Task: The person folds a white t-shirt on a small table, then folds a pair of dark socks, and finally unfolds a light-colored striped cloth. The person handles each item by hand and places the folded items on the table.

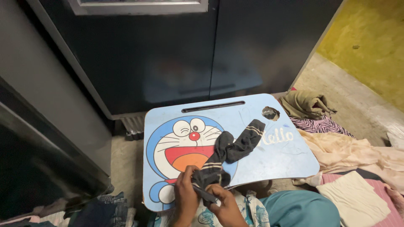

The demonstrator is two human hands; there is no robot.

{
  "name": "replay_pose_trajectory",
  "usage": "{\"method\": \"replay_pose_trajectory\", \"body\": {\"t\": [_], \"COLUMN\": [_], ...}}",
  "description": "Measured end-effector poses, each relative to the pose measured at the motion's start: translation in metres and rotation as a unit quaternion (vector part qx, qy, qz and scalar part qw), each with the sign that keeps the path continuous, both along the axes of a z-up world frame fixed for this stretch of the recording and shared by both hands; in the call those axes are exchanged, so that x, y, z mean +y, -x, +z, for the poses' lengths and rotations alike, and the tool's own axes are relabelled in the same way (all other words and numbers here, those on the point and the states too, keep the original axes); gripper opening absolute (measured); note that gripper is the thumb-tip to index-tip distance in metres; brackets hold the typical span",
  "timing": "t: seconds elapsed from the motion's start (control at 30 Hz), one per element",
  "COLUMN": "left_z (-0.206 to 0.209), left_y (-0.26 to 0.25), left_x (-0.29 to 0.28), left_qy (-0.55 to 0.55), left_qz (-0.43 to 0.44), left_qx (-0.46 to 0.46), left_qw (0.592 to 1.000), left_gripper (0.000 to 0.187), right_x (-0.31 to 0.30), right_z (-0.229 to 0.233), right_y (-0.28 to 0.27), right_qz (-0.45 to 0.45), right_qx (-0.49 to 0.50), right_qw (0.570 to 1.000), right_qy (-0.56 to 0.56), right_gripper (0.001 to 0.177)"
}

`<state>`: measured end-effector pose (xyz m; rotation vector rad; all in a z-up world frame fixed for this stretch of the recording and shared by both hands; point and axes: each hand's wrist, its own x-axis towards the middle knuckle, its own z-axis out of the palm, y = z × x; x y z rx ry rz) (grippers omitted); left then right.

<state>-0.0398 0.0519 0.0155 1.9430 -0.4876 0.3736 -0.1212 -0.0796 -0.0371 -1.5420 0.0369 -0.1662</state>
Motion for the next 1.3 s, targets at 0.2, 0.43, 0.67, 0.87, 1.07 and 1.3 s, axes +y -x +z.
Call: {"method": "replay_pose_trajectory", "body": {"t": [0.2, 0.43, 0.67, 0.87, 1.07, 1.3], "left_z": [-0.034, -0.034, -0.018, -0.033, -0.009, -0.011], "left_y": [0.017, 0.048, -0.009, -0.01, 0.027, -0.019], "left_x": [-0.02, -0.023, -0.013, -0.019, -0.008, -0.021], "left_qy": [0.339, 0.192, 0.067, 0.222, 0.233, 0.135], "left_qz": [-0.12, -0.227, 0.067, -0.095, -0.409, -0.042], "left_qx": [0.214, 0.214, 0.112, 0.269, 0.267, 0.061], "left_qw": [0.908, 0.931, 0.989, 0.932, 0.841, 0.988], "left_gripper": [0.046, 0.037, 0.037, 0.038, 0.044, 0.039], "right_x": [-0.006, -0.034, 0.006, -0.001, -0.046, -0.032], "right_z": [0.006, 0.027, 0.017, 0.025, 0.02, 0.026], "right_y": [-0.019, -0.022, 0.0, -0.01, -0.031, -0.007], "right_qz": [-0.27, -0.35, -0.113, -0.22, -0.352, -0.037], "right_qx": [0.043, -0.065, -0.027, 0.149, -0.118, 0.035], "right_qw": [0.938, 0.917, 0.991, 0.964, 0.895, 0.996], "right_qy": [0.215, 0.181, -0.07, 0.033, 0.249, -0.075], "right_gripper": [0.013, 0.021, 0.026, 0.024, 0.019, 0.017]}}
